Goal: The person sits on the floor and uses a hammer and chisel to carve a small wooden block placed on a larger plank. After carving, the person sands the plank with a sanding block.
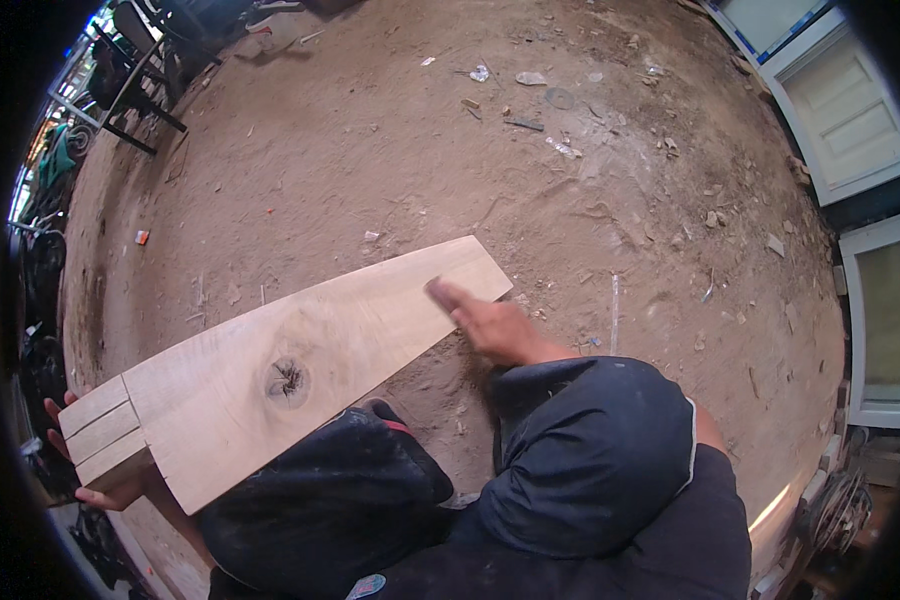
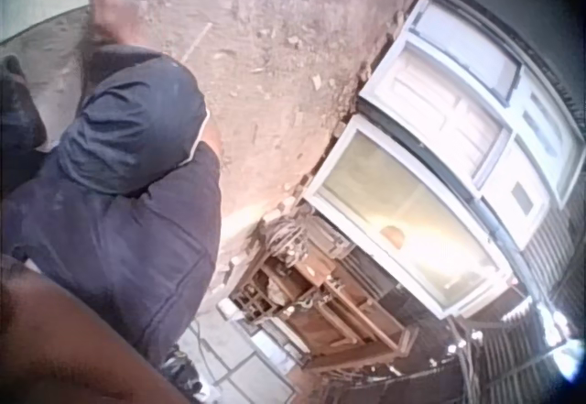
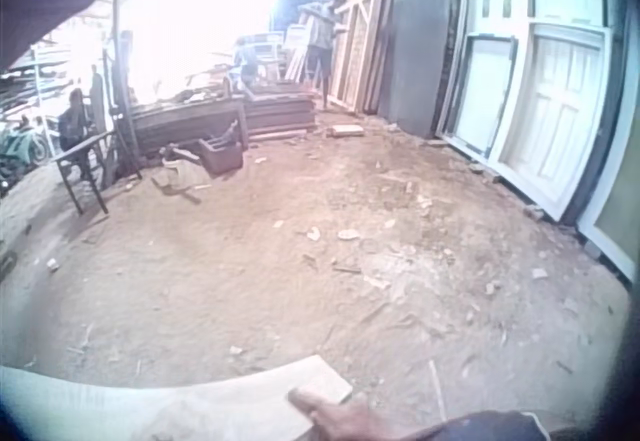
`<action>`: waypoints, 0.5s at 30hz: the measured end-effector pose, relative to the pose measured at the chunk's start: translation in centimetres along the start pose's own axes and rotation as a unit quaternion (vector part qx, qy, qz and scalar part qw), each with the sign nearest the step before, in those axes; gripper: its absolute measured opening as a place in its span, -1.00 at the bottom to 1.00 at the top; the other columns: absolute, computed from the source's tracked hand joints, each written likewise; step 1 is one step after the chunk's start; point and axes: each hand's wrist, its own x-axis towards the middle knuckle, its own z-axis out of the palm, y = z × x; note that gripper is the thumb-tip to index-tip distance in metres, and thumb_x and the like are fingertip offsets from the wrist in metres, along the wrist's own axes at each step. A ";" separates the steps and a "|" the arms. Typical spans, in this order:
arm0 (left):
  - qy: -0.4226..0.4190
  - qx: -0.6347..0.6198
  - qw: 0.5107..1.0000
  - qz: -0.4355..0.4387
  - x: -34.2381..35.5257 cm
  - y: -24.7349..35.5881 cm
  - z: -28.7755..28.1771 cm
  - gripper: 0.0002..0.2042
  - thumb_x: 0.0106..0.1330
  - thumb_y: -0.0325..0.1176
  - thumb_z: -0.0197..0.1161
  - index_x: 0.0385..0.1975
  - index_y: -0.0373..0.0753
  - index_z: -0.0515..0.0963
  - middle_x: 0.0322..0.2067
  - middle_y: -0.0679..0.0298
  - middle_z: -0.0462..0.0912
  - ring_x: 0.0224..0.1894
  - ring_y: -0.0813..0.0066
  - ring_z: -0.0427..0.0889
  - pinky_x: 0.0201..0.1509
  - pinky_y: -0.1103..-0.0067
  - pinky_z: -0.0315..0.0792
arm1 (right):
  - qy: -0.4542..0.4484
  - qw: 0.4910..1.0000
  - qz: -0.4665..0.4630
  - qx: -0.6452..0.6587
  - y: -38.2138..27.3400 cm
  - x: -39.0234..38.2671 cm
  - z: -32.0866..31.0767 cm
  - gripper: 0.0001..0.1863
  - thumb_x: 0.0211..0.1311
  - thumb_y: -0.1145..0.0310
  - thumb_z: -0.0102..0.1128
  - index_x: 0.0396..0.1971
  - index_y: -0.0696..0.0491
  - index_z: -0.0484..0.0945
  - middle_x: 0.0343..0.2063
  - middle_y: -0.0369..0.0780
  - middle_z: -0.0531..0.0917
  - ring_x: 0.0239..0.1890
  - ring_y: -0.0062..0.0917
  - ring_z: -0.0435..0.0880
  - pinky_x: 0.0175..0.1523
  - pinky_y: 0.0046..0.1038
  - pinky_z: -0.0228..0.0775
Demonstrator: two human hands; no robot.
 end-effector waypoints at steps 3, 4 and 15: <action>0.388 0.395 0.832 0.027 1.0 -2.8 4.5 -0.15 0.39 0.28 -0.36 0.51 -0.27 0.09 0.55 -0.17 -0.06 0.50 -0.25 0.19 0.52 -0.17 0.09 | -0.036 0.996 0.005 -0.087 0.6 0.2 0.9 -0.48 0.56 0.09 -0.16 0.45 -0.25 0.30 -0.02 0.03 0.70 -0.08 0.00 0.72 0.07 0.04 0.53; 0.393 0.390 0.832 0.027 1.0 -2.8 4.9 -0.15 0.39 0.28 -0.36 0.50 -0.27 0.10 0.54 -0.17 -0.04 0.49 -0.24 0.20 0.52 -0.14 0.12 | -0.070 0.987 0.062 -0.133 2.2 0.8 0.4 -0.48 0.56 0.09 -0.15 0.45 -0.23 0.32 -0.05 0.03 0.71 -0.10 0.02 0.72 0.05 0.04 0.54; 0.405 0.369 0.837 0.015 1.3 -2.0 7.3 -0.24 0.44 0.19 -0.38 0.49 -0.24 0.09 0.52 -0.12 0.04 0.49 -0.17 0.24 0.51 -0.03 0.21 | -0.004 0.996 0.045 -0.077 -1.4 4.0 -2.5 -0.57 0.51 0.19 -0.04 0.24 0.07 0.45 -0.25 0.22 0.68 -0.16 0.12 0.70 -0.04 0.04 0.54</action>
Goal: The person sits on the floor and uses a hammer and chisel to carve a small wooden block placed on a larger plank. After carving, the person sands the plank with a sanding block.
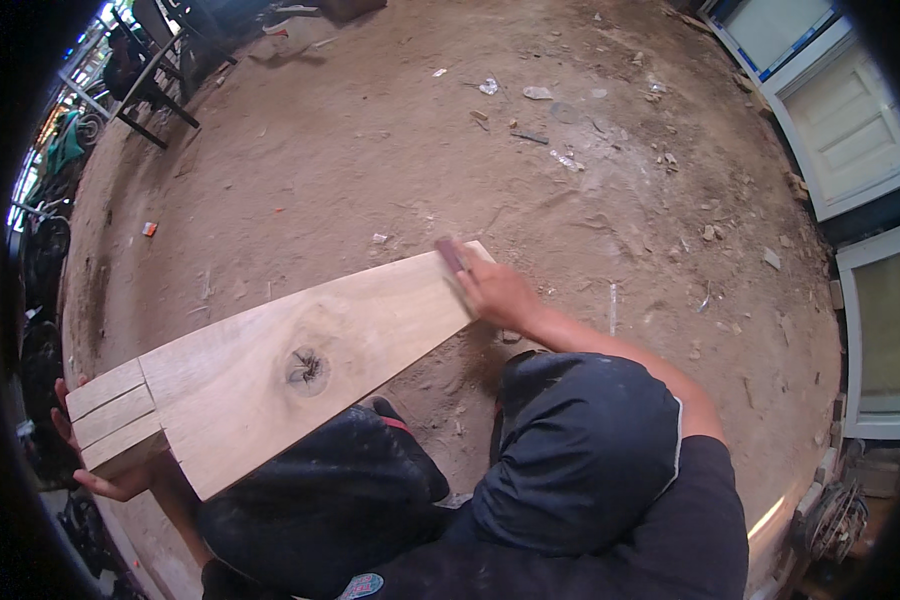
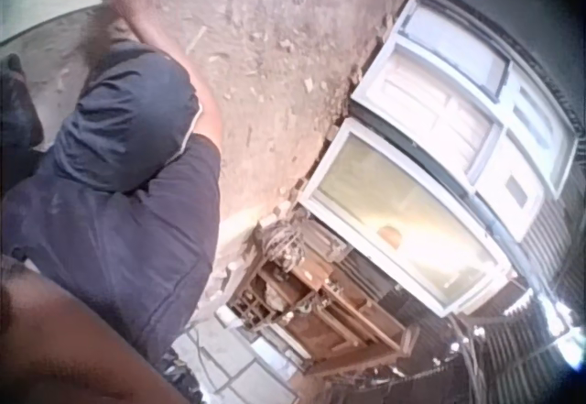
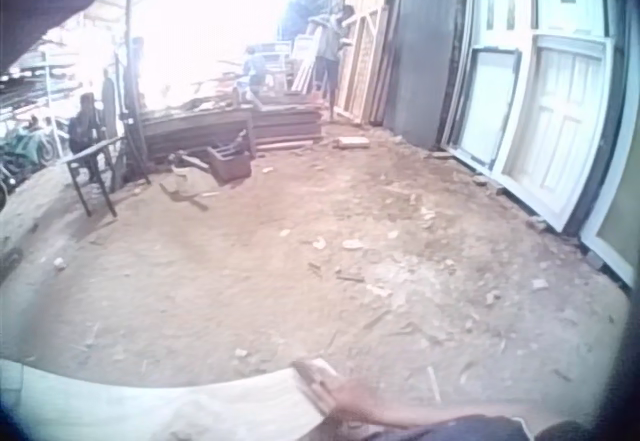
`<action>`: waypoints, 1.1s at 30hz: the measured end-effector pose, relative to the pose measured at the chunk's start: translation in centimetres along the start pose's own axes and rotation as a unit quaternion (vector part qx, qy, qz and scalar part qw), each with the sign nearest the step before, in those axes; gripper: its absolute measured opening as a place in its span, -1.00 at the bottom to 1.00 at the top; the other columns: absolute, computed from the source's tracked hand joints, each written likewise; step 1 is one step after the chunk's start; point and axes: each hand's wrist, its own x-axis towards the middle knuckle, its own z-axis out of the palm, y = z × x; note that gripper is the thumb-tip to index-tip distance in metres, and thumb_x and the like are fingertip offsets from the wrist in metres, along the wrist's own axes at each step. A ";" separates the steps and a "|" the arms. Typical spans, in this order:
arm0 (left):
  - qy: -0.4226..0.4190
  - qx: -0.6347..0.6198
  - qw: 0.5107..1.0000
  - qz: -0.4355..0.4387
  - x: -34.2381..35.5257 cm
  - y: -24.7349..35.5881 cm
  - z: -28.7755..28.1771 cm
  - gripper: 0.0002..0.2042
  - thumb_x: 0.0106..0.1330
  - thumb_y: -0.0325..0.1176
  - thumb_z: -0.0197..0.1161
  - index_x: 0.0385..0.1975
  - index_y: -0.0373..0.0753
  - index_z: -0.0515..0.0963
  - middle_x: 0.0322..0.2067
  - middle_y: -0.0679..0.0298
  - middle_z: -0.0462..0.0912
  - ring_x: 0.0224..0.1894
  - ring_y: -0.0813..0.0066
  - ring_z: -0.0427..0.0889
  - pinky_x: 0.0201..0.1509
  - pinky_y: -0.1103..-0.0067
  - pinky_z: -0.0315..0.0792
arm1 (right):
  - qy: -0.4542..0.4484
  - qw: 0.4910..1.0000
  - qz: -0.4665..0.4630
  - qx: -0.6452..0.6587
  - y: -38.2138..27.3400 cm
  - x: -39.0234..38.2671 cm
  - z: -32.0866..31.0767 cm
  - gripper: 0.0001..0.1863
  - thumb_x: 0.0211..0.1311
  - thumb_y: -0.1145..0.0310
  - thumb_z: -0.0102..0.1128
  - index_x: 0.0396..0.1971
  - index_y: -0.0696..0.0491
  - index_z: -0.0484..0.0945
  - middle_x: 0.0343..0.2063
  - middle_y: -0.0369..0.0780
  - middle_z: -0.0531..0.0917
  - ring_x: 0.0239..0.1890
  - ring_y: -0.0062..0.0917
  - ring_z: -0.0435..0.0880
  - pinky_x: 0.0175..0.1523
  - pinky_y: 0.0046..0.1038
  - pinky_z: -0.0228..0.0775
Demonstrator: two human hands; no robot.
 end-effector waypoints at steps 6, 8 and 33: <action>0.015 0.010 1.000 0.009 -0.5 1.2 1.3 -0.24 0.44 0.17 -0.34 0.47 -0.29 0.13 0.51 -0.16 0.06 0.50 -0.15 0.22 0.55 -0.05 0.13 | 0.057 0.980 -0.134 0.133 -0.3 1.1 2.6 -0.62 0.37 0.34 0.16 0.13 0.13 0.59 -0.17 0.02 0.74 -0.16 -0.04 0.73 -0.03 -0.18 0.57; 0.005 0.014 1.000 0.013 -0.5 1.5 1.0 -0.24 0.44 0.16 -0.32 0.47 -0.29 0.11 0.52 -0.15 0.04 0.50 -0.18 0.21 0.56 -0.07 0.10 | 0.020 0.984 -0.091 0.154 -0.8 1.6 1.9 -0.62 0.35 0.33 0.20 0.12 0.13 0.60 -0.17 -0.01 0.75 -0.17 -0.09 0.74 -0.02 -0.23 0.58; 0.032 0.076 0.992 0.091 -8.3 10.3 -0.1 -0.17 0.41 0.38 -0.50 0.50 -0.08 0.14 0.52 -0.01 0.11 0.49 -0.04 0.29 0.30 -0.09 0.45 | -0.163 0.931 -0.267 0.187 -16.9 -4.5 -8.4 -0.43 0.21 0.67 0.08 0.26 0.11 0.55 -0.15 -0.08 0.67 -0.10 -0.30 0.67 -0.02 -0.35 0.51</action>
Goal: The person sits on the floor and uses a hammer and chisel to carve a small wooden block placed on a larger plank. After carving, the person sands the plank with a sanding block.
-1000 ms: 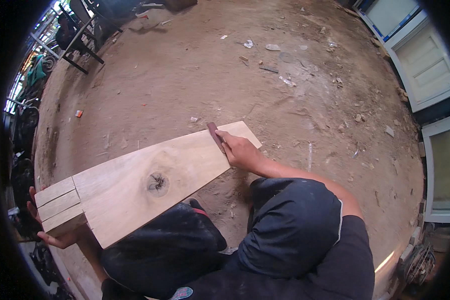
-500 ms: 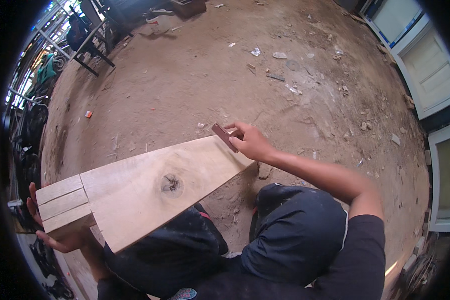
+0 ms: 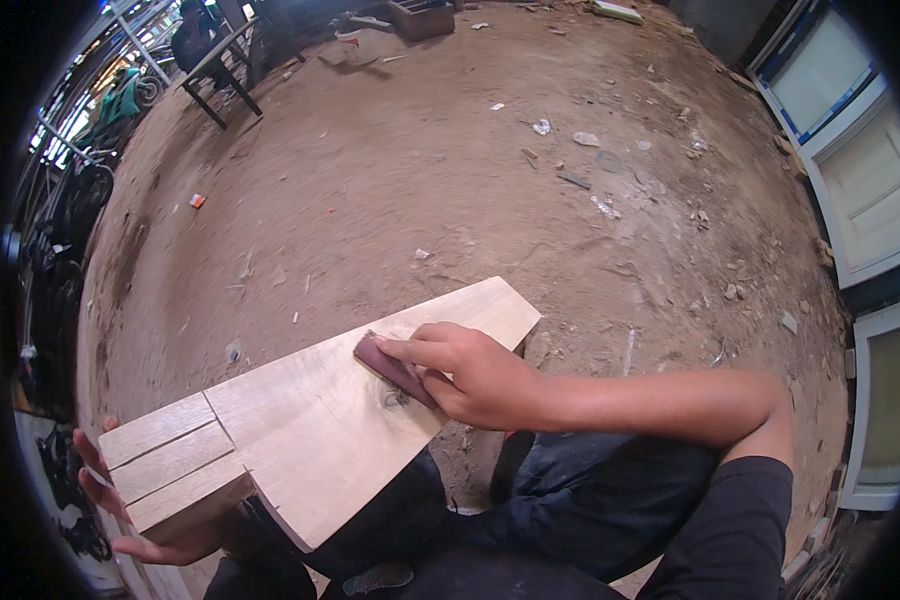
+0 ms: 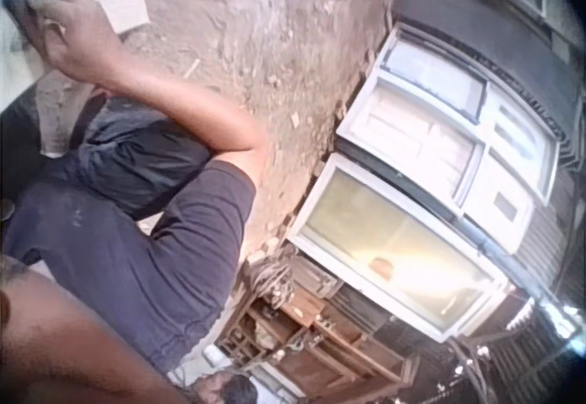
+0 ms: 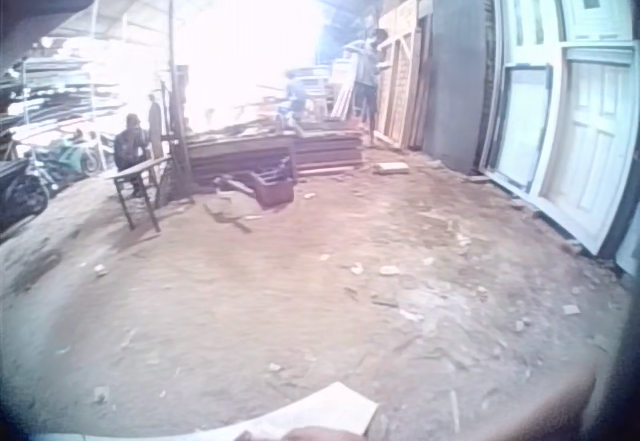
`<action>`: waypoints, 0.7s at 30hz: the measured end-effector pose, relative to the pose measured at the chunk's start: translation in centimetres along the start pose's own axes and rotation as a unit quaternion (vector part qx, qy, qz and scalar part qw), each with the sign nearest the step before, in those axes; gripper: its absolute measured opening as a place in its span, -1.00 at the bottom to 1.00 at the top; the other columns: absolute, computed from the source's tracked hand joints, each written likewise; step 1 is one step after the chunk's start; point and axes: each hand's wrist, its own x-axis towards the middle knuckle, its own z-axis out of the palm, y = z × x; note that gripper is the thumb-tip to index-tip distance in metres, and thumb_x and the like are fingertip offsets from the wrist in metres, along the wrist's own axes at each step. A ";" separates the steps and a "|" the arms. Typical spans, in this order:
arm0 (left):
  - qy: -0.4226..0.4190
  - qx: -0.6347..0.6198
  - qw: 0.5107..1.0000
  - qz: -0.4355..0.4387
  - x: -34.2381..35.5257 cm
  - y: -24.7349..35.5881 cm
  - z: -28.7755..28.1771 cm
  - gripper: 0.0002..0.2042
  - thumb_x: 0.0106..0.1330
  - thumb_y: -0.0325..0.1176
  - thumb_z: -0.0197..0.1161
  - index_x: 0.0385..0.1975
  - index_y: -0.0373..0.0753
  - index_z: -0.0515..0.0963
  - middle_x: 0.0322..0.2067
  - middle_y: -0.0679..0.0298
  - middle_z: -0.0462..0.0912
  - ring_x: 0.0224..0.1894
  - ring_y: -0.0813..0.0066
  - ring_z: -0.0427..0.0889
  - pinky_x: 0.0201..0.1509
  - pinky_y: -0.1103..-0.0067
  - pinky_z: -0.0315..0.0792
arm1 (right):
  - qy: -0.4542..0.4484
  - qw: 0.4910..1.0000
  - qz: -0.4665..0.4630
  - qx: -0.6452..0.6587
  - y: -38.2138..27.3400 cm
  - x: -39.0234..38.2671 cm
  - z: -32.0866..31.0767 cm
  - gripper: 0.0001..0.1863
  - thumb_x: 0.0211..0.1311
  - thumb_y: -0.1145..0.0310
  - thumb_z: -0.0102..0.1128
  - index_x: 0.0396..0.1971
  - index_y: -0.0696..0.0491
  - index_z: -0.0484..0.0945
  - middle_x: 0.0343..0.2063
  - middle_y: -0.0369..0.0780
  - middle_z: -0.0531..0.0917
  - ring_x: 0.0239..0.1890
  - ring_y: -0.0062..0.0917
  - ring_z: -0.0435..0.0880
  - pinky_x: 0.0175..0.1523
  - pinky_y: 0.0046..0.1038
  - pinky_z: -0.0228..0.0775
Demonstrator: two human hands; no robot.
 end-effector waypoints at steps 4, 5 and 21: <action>0.067 -0.016 0.997 -0.032 -0.7 -0.4 0.3 -0.19 0.42 0.33 -0.47 0.48 -0.14 0.16 0.51 -0.02 0.12 0.47 -0.02 0.31 0.31 -0.03 0.48 | 0.020 0.999 0.023 0.022 0.9 -1.2 1.1 -0.57 0.28 0.53 0.23 0.17 0.16 0.62 -0.14 -0.05 0.67 -0.12 -0.26 0.70 -0.02 -0.32 0.54; 0.051 0.003 0.999 -0.020 -0.5 -0.7 -0.8 -0.19 0.42 0.31 -0.44 0.47 -0.16 0.17 0.51 -0.02 0.13 0.47 -0.01 0.32 0.32 -0.02 0.49 | 0.014 0.999 0.029 0.037 0.6 -0.9 1.5 -0.60 0.30 0.50 0.26 0.15 0.17 0.63 -0.14 -0.04 0.68 -0.12 -0.25 0.70 -0.03 -0.32 0.54; 0.006 -0.046 0.996 0.082 0.6 -4.0 -6.2 -0.22 0.42 0.24 -0.38 0.25 -0.36 0.42 0.24 -0.19 0.46 0.40 0.06 0.45 0.37 0.01 0.45 | 0.041 0.998 -0.003 -0.042 2.3 0.2 4.2 -0.67 0.29 0.41 0.30 0.04 0.11 0.69 -0.25 -0.06 0.63 -0.17 -0.27 0.69 -0.10 -0.34 0.54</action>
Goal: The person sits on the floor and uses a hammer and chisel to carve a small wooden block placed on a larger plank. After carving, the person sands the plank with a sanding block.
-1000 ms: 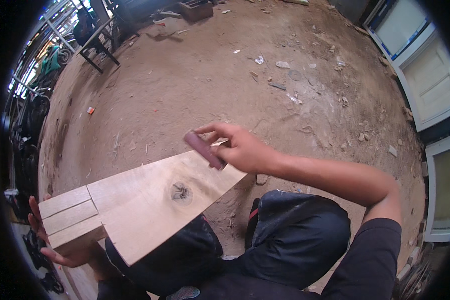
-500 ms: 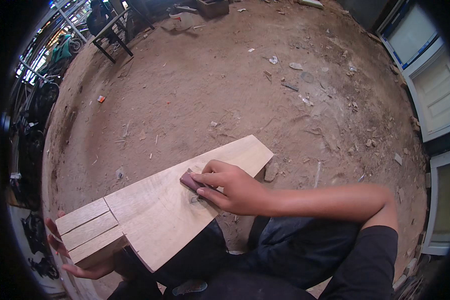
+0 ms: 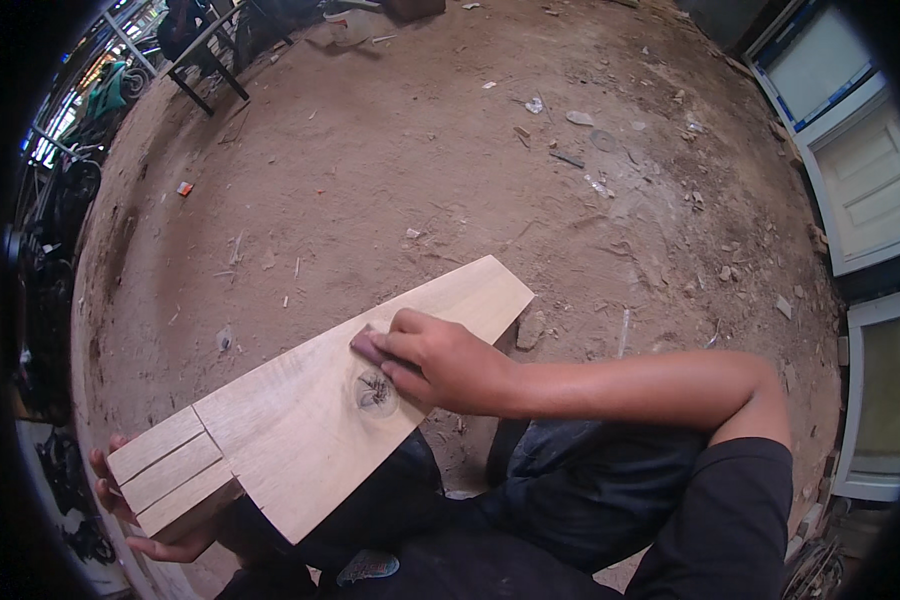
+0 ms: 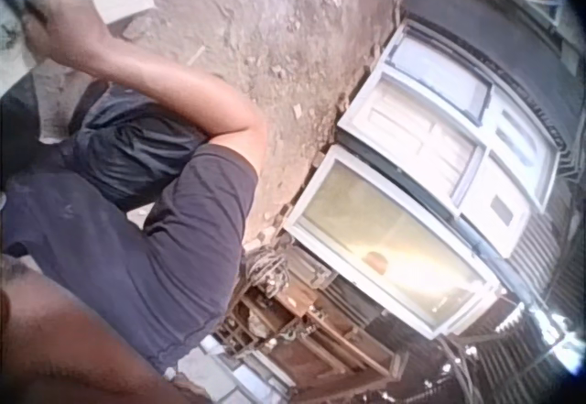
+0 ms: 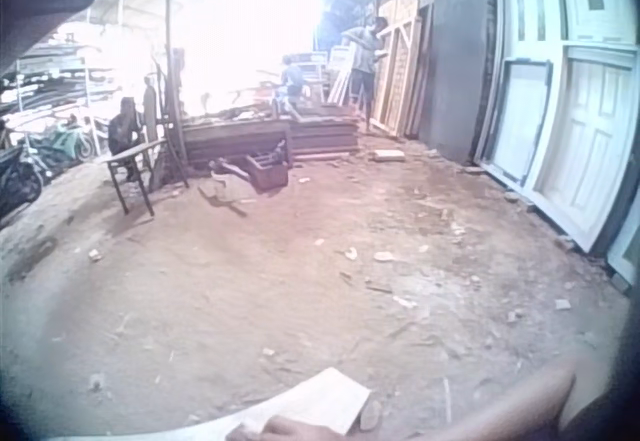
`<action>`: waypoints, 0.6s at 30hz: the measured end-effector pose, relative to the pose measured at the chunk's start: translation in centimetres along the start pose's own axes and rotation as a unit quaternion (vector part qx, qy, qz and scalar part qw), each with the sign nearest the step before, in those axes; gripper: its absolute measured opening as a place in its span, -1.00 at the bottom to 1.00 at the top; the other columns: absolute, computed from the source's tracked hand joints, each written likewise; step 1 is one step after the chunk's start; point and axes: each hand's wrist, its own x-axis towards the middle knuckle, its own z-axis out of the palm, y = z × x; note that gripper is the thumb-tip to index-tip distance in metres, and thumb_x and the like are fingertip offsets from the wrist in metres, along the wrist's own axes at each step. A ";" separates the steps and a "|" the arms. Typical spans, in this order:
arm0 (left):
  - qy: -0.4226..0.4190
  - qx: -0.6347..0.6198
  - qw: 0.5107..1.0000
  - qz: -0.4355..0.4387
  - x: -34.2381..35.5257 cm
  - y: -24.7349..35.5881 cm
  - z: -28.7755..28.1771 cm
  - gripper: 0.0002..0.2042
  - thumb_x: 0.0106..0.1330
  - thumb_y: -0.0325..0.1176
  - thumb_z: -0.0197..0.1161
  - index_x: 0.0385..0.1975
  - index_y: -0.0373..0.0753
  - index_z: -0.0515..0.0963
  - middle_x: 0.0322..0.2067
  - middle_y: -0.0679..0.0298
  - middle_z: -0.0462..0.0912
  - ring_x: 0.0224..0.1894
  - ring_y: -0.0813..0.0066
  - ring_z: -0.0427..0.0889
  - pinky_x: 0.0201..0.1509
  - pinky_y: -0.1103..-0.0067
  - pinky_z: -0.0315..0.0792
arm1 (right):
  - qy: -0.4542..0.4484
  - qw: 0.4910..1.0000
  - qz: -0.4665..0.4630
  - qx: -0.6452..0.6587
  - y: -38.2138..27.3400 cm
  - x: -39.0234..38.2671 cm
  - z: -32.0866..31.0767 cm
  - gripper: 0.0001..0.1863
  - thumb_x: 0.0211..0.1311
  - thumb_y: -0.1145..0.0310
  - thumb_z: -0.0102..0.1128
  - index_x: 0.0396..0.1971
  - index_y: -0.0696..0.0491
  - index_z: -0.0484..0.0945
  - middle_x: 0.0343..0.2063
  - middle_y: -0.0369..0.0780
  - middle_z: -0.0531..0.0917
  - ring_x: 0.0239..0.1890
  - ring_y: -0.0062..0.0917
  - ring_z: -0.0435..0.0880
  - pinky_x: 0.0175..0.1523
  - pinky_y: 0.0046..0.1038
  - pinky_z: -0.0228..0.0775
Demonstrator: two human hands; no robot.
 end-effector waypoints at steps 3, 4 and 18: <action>0.080 -0.036 0.996 -0.034 -0.7 -0.4 1.4 -0.24 0.40 0.23 -0.32 0.19 -0.37 0.47 0.20 -0.18 0.49 0.36 0.08 0.49 0.38 0.02 0.43 | 0.004 1.000 0.013 -0.003 3.0 -0.7 -0.3 -0.68 0.32 0.34 0.28 0.03 0.09 0.68 -0.29 -0.05 0.63 -0.24 -0.20 0.69 -0.13 -0.29 0.55; 0.044 -0.063 0.997 -0.019 -0.3 0.0 0.8 -0.24 0.40 0.23 -0.31 0.19 -0.37 0.47 0.21 -0.18 0.49 0.35 0.08 0.49 0.38 0.03 0.42 | 0.003 1.000 0.027 0.013 4.6 -0.3 -0.2 -0.69 0.33 0.32 0.28 0.01 0.10 0.69 -0.30 -0.05 0.64 -0.25 -0.20 0.69 -0.14 -0.29 0.55; -0.162 -0.008 0.983 0.082 1.1 -1.2 -2.6 -0.28 0.42 0.17 -0.36 0.23 -0.30 0.47 0.19 -0.11 0.53 0.26 0.15 0.57 0.35 0.13 0.45 | -0.027 0.998 -0.043 0.024 4.8 0.2 0.5 -0.49 0.23 0.51 0.29 0.22 -0.06 0.63 -0.20 -0.11 0.64 -0.19 -0.31 0.71 -0.06 -0.36 0.58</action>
